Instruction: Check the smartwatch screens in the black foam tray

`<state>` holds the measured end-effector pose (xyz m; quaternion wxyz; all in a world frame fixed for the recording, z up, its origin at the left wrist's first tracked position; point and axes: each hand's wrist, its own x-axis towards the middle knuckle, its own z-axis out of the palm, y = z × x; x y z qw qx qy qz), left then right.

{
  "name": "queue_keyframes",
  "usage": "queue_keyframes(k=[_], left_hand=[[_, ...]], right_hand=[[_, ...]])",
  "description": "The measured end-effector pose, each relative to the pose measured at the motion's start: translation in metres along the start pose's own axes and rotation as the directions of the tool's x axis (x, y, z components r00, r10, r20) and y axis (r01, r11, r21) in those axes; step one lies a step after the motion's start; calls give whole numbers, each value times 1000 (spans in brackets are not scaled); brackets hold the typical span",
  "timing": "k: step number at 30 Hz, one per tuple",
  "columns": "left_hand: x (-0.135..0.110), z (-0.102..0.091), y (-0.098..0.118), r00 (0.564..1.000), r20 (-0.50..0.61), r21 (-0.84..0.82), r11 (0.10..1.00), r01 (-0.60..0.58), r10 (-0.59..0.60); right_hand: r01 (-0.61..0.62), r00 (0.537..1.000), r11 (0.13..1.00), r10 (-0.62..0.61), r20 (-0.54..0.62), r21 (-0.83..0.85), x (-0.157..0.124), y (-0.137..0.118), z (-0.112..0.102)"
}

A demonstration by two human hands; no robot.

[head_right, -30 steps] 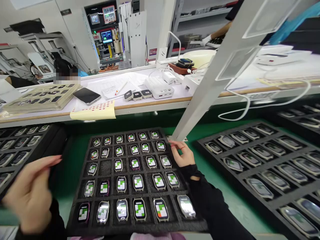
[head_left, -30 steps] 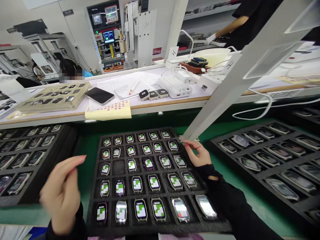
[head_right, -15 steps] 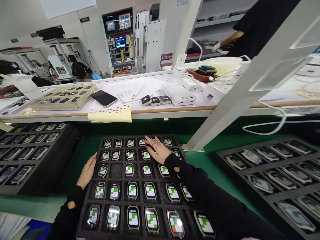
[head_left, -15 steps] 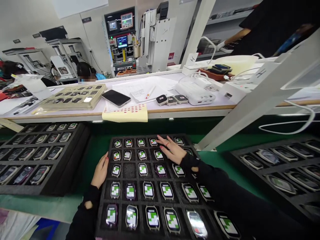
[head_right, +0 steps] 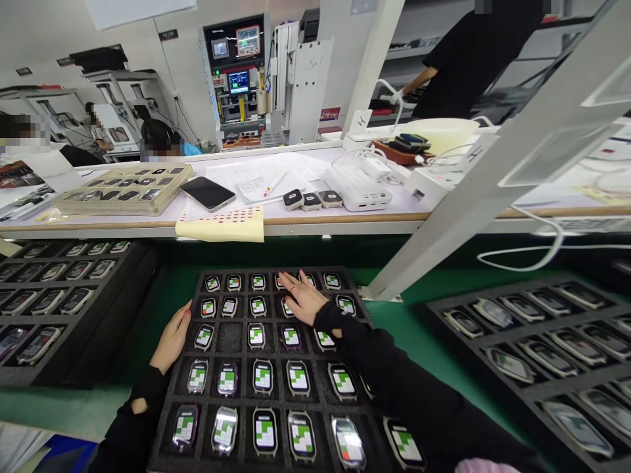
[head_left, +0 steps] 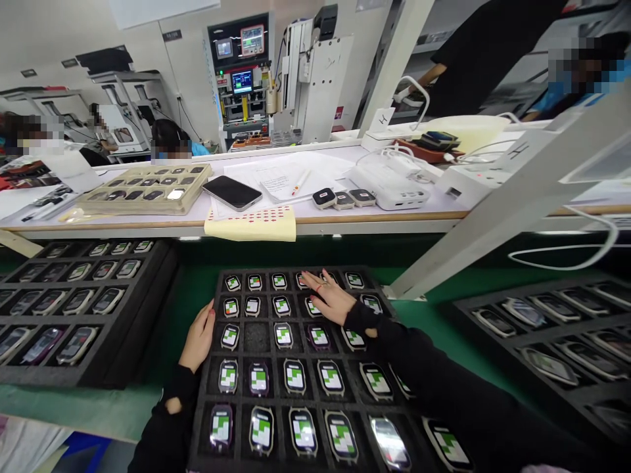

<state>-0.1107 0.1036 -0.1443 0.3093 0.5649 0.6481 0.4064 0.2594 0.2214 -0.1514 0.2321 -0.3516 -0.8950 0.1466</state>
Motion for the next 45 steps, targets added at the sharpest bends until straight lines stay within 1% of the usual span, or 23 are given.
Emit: queue_keyframes(k=[6, 9, 18, 21, 23, 25, 27, 29, 32, 34, 36, 39, 41, 43, 45], left_hand=[[-2, -1, 1, 1000, 6, 14, 1000, 1, -1], [-2, -1, 2, 1000, 16, 15, 1000, -4, 3], [-2, -1, 2, 1000, -2, 19, 1000, 5, -5], [-2, -1, 1, 1000, -3, 21, 1000, 3, -3], [-2, -1, 0, 1000, -8, 22, 1000, 3, -3], [-2, -1, -1, 1000, -14, 21, 1000, 2, -2], [-2, -1, -2, 1000, -19, 22, 1000, 4, -3], [-3, -1, -2, 1000, -20, 25, 1000, 8, -8], [-8, -2, -3, 999, -21, 8, 999, 33, -33], [-14, -2, -4, 998, -21, -32, 998, 62, -63], [-21, -2, -6, 995, -18, -85, 992, 95, -97], [-32, -1, -7, 987, -18, -139, 978, 153, -157], [-38, 0, -6, 980, -23, -148, 970, 192, -198], [-40, 1, -3, 975, -23, -156, 964, 217, -223], [-39, 2, 1, 972, -16, -175, 958, 229, -236]], right_hand=[[-30, 999, 999, 29, -33, -15, -7, 5, -16], [-43, 998, 999, 42, -36, -19, -12, 7, -20], [-31, 999, 999, 31, -13, -17, -14, 2, -8], [-51, 999, 999, 51, -11, -15, -12, 2, -6], [-75, 997, 997, 74, -30, -11, -12, 4, -10], [-103, 993, 995, 103, -58, -1, -14, 8, -19], [-141, 985, 990, 142, -96, 14, -21, 13, -31], [-196, 970, 980, 198, -144, 31, -34, 19, -43], [-307, 923, 950, 313, -225, 62, -64, 29, -57], [-391, 873, 916, 398, -282, 85, -91, 33, -62], [-469, 812, 876, 478, -333, 113, -120, 34, -61], [-567, 716, 806, 584, -383, 168, -158, 27, -52], [-616, 654, 759, 642, -401, 211, -175, 20, -41], [-648, 600, 718, 686, -411, 254, -184, 14, -31], [-663, 559, 687, 718, -415, 296, -185, 10, -23]])
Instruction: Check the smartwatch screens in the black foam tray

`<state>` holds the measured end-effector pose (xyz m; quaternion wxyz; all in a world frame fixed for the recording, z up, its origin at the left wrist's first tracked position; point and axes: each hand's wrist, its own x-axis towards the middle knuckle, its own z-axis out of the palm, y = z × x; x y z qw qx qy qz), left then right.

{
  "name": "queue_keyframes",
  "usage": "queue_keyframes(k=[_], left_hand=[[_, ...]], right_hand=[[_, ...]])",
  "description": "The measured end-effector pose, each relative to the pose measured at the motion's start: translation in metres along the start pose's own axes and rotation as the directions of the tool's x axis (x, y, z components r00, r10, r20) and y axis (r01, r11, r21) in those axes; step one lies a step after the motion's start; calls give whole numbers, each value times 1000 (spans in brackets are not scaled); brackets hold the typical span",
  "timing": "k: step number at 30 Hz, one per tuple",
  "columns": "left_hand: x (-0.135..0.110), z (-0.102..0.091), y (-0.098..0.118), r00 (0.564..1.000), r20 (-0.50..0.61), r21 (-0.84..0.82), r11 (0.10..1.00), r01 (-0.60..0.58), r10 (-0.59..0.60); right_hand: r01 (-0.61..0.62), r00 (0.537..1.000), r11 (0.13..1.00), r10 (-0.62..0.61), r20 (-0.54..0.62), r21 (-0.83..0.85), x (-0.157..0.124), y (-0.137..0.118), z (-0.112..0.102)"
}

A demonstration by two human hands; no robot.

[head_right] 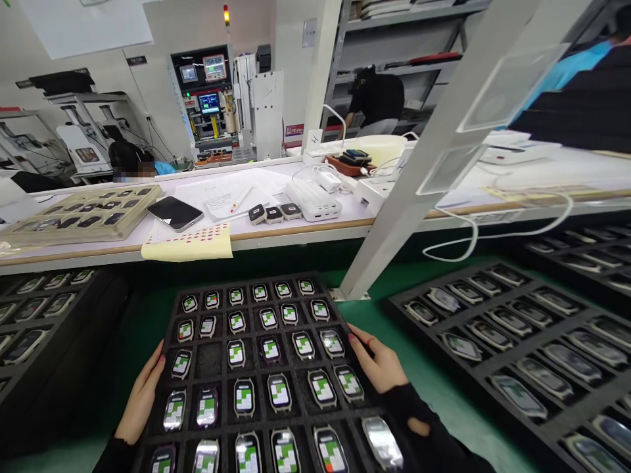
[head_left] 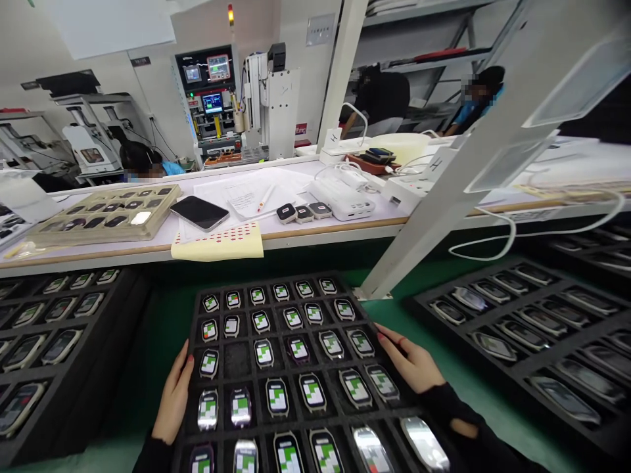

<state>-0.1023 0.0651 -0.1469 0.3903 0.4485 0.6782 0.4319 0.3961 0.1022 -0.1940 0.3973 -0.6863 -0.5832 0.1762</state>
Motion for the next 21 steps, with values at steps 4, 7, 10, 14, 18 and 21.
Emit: queue_keyframes(k=[4, 7, 10, 14, 18, 21], left_hand=[[9, 2, 11, 1000, -21, -30, 999, 20, -20], [22, 1, 20, 999, -34, -42, 999, 25, -27], [39, 1, 29, 999, -43, -37, 999, 18, -20], [63, 1, 37, 999, -53, 14, 1000, 13, -12], [70, -3, 43, 1000, -22, 81, 997, 10, -8], [54, -17, 49, 999, 16, 147, 988, -43, 41]], right_hand=[[-48, 999, 997, 48, -3, 54, 7, -6, 12], [-69, 998, 994, 69, 6, 80, 21, -12, 21], [-99, 995, 991, 97, 26, 85, 36, -20, 31], [-144, 988, 988, 140, 60, 64, 54, -30, 44], [-140, 985, 990, 135, 104, 35, 54, -39, 39], [-74, 984, 997, 70, 163, 16, 41, -47, 16]])
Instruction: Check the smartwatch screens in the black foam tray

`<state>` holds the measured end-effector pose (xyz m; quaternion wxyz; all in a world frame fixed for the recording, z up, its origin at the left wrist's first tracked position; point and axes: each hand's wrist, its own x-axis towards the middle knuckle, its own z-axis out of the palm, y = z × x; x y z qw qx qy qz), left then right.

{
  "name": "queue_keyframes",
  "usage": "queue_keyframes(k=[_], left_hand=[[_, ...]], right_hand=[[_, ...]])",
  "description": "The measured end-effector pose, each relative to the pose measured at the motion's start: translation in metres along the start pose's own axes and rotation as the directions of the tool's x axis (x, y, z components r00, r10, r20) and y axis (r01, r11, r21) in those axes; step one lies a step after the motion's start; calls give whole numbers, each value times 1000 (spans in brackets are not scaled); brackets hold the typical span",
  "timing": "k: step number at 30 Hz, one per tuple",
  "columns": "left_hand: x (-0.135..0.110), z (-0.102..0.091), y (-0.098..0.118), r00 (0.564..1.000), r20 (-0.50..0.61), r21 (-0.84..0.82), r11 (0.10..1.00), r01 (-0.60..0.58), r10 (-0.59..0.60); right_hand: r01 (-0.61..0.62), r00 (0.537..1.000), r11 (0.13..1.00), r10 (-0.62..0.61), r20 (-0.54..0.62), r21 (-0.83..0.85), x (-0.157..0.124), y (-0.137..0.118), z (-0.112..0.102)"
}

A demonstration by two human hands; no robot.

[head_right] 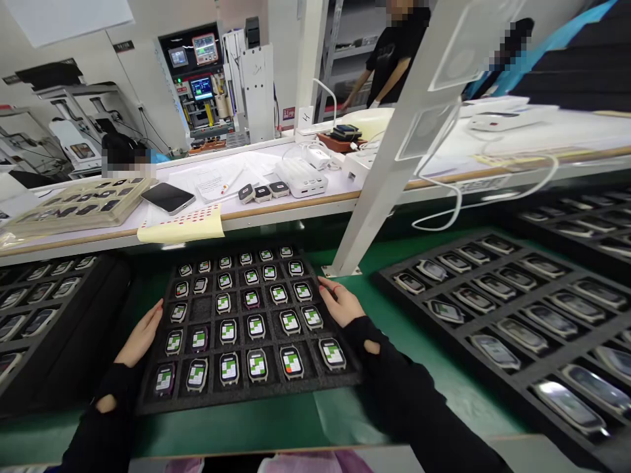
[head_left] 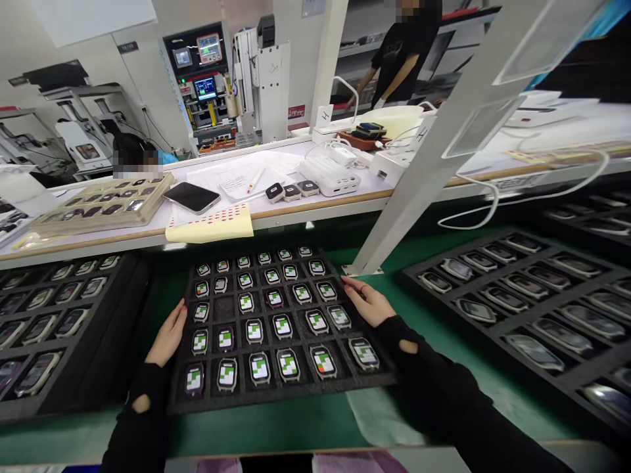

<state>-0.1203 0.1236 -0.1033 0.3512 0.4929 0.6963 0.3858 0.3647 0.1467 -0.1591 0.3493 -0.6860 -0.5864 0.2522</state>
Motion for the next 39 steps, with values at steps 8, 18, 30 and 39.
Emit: queue_keyframes(k=[8, 18, 30, 39], left_hand=[[-93, -37, 17, 995, 98, 358, 933, -33, -2], [-134, 3, 26, 993, 114, 613, 786, -77, 9], [-134, -12, 13, 959, 264, 419, 908, -18, -103], [-120, -16, 16, 924, 366, 174, 983, 54, -115]], right_hand=[[110, 949, 982, -57, 311, -156, -71, -18, -59], [92, 959, 854, 63, 277, -512, -101, -38, -28], [76, 944, 900, 73, 321, -429, -106, -42, -23], [-50, 928, 983, 110, 355, -174, -98, -30, -29]])
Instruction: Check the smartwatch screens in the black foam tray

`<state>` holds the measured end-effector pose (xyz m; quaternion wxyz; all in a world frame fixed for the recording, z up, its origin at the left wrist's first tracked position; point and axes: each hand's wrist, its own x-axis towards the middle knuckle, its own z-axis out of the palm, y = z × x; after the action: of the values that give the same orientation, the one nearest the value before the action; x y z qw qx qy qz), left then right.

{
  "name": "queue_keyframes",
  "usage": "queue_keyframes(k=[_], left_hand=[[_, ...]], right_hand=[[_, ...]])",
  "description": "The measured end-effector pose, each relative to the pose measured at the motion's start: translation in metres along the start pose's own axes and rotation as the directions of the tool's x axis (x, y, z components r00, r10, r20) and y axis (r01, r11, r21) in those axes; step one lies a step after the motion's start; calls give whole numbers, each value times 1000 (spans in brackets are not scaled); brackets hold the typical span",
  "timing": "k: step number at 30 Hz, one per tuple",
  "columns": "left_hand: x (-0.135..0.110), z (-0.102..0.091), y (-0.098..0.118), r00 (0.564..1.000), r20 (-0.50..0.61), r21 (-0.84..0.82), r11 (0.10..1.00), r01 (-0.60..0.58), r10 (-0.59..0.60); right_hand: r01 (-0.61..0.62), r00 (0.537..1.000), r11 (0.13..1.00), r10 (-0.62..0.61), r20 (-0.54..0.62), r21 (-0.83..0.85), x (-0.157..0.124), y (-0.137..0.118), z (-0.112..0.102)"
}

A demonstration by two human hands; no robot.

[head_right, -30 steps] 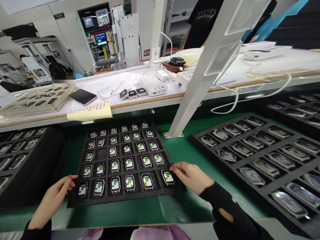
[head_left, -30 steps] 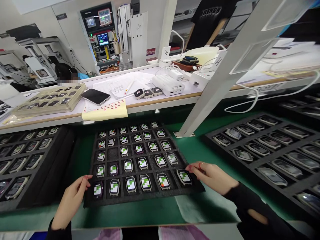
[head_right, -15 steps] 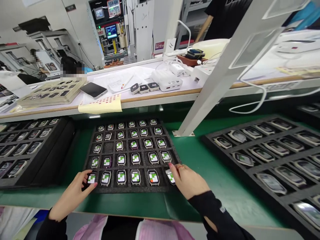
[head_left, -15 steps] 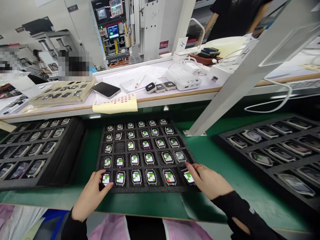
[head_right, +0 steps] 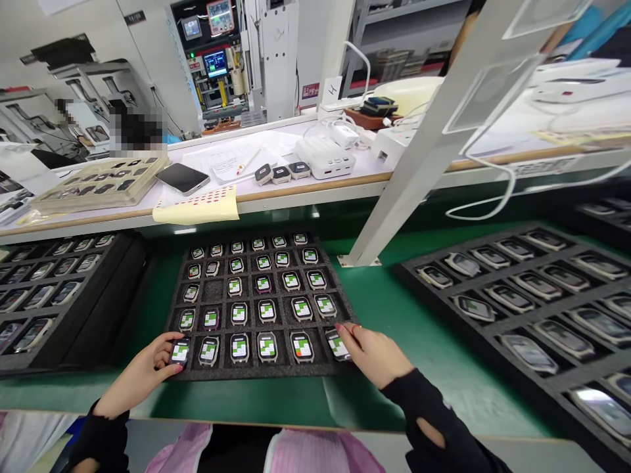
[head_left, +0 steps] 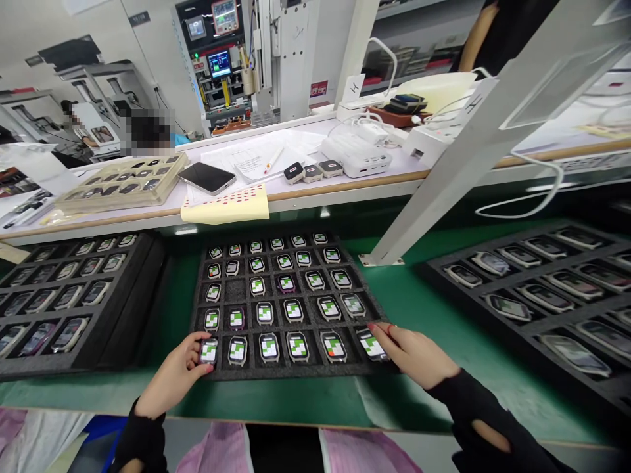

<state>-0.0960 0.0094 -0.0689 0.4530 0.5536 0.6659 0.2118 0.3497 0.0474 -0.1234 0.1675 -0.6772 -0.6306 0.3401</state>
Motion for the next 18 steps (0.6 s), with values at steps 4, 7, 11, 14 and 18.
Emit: queue_keyframes(k=[4, 7, 11, 14, 18], left_hand=[[-1, -7, -1, 1000, 0, -176, 984, 3, -3], [1, -5, 9, 1000, 11, -359, 933, -4, 9], [14, 5, 52, 990, -34, -466, 875, -135, 134], [28, 14, 100, 956, -49, -510, 816, -272, 289], [39, 29, 157, 882, -43, -537, 733, -417, 470]], right_hand=[[-96, 995, 966, 89, 39, 239, -7, 2, -1], [-106, 994, 895, 102, 33, 434, -10, -8, -1], [-106, 991, 567, -5, 132, 817, -1, -48, -10], [-130, 965, 432, -150, 213, 893, 10, -94, -20], [14, 925, 371, -358, 129, 929, 17, -152, -30]])
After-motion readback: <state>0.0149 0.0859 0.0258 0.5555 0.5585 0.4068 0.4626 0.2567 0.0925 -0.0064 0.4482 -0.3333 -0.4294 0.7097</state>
